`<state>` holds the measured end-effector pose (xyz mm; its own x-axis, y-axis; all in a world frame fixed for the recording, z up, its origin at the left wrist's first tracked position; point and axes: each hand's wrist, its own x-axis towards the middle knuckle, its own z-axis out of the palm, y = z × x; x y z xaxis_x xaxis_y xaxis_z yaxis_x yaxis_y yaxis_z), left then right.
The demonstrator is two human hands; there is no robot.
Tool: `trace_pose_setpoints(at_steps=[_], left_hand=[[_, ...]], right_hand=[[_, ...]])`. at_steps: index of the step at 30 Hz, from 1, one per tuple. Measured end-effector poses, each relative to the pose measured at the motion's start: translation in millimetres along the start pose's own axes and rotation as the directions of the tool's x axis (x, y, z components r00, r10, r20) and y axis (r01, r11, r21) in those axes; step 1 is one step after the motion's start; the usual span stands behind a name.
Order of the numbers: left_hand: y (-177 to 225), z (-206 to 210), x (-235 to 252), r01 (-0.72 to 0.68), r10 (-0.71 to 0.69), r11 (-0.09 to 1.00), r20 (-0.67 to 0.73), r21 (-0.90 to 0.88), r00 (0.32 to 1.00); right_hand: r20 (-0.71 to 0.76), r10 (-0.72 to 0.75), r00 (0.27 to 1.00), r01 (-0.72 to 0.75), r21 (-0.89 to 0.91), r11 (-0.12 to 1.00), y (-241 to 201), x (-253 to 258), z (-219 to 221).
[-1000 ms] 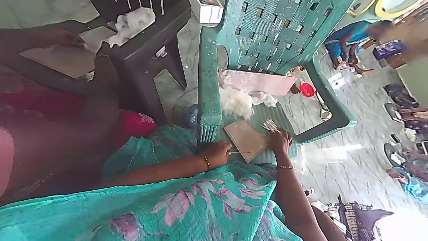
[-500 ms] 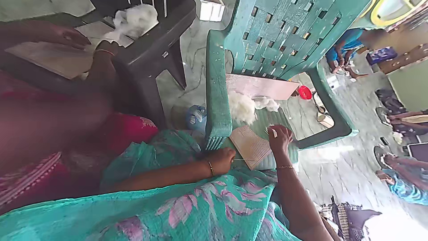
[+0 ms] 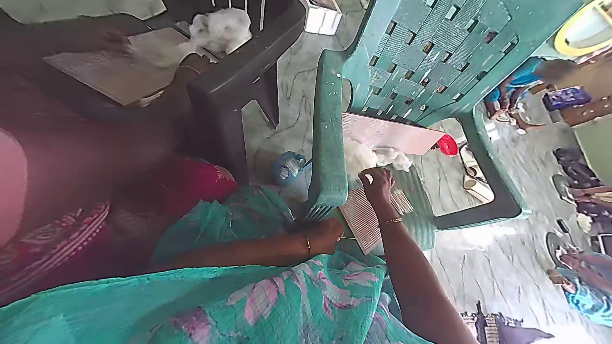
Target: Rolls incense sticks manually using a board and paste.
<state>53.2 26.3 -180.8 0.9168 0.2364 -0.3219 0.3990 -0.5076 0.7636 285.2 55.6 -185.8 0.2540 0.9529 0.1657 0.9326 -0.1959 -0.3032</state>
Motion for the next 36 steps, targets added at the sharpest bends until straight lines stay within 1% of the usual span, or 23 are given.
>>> trace_pose_setpoints(at_steps=[2, 4, 5, 6, 7, 8, 9, 10, 11, 12, 15, 16, 17, 19, 21, 23, 25, 28, 31, 34, 36], left_hand=[[-1, 2, 1, -0.001, 0.001, 1.0, -0.005, 0.003, 1.0], [0, 3, 3, 0.01, -0.01, 1.0, -0.005, 0.006, 1.0], [1, 4, 3, 0.021, -0.021, 1.0, -0.007, 0.006, 1.0], [2, 4, 3, 0.032, -0.032, 0.999, -0.015, 0.004, 0.999], [4, 4, 3, 0.048, -0.048, 0.999, -0.023, 0.004, 0.999], [6, 4, 2, 0.066, -0.066, 0.998, -0.034, 0.004, 0.997], [8, 4, 0, 0.09, -0.09, 0.996, -0.041, -0.007, 0.995], [11, 3, -1, 0.115, -0.116, 0.993, -0.052, -0.024, 0.992], [13, 3, -3, 0.139, -0.142, 0.989, -0.071, -0.042, 0.987], [17, 3, -4, 0.165, -0.17, 0.984, -0.086, -0.06, 0.982], [26, 0, -8, 0.214, -0.238, 0.962, -0.137, -0.171, 0.962], [28, 0, -9, 0.213, -0.253, 0.949, -0.161, -0.232, 0.954], [29, 0, -8, 0.195, -0.262, 0.932, -0.195, -0.306, 0.945], [35, -1, -9, 0.142, -0.285, 0.882, -0.269, -0.45, 0.92], [46, -1, -14, 0.043, -0.293, 0.822, -0.358, -0.568, 0.886], [55, 1, -16, -0.093, -0.272, 0.771, -0.458, -0.63, 0.846], [62, 3, -18, -0.199, -0.238, 0.735, -0.52, -0.649, 0.82], [70, 10, -22, -0.276, -0.172, 0.737, -0.566, -0.617, 0.806], [75, 17, -26, -0.292, -0.123, 0.747, -0.556, -0.597, 0.822], [77, 22, -26, -0.285, -0.092, 0.76, -0.531, -0.584, 0.843], [79, 24, -28, -0.278, -0.096, 0.753, -0.518, -0.596, 0.85]], right_hand=[[-0.037, 0.087, 0.996, -0.083, 0.106, 0.991, -4, -9, -9], [-0.036, 0.187, 0.982, -0.174, 0.23, 0.957, -7, -20, -22], [-0.014, 0.248, 0.969, -0.231, 0.313, 0.921, -9, -27, -28], [0.002, 0.308, 0.951, -0.279, 0.432, 0.857, -11, -35, -33], [0.018, 0.361, 0.933, -0.303, 0.581, 0.755, -12, -43, -36], [0.033, 0.39, 0.92, -0.288, 0.731, 0.618, -11, -52, -38], [0.049, 0.393, 0.918, -0.244, 0.851, 0.465, -10, -61, -40], [0.071, 0.382, 0.921, -0.208, 0.921, 0.33, -11, -70, -43], [0.088, 0.369, 0.925, -0.181, 0.957, 0.228, -12, -79, -49], [0.095, 0.344, 0.934, -0.155, 0.976, 0.151, -14, -87, -54], [0.06, 0.179, 0.982, -0.055, 0.998, -0.032, -13, -111, -64], [0.041, 0.124, 0.991, -0.034, 0.998, -0.06, -13, -119, -66], [0.029, 0.087, 0.996, -0.024, 0.998, -0.06, -13, -126, -67], [0.024, 0.069, 0.997, -0.023, 1.0, -0.021, -16, -139, -65], [0.034, 0.077, 0.996, -0.034, 0.999, -0.009, -23, -150, -60], [0.04, 0.089, 0.995, -0.038, 0.999, -0.027, -29, -158, -52], [0.057, 0.124, 0.991, -0.05, 0.997, -0.056, -36, -163, -45], [0.058, 0.139, 0.989, -0.045, 0.994, -0.095, -40, -170, -37], [0.027, 0.091, 0.996, -0.016, 0.993, -0.116, -39, -177, -31], [0.04, 0.055, 0.998, -0.033, 0.991, -0.129, -38, -184, -32], [0.045, 0.044, 0.998, -0.037, 0.985, -0.169, -36, -189, -35]])
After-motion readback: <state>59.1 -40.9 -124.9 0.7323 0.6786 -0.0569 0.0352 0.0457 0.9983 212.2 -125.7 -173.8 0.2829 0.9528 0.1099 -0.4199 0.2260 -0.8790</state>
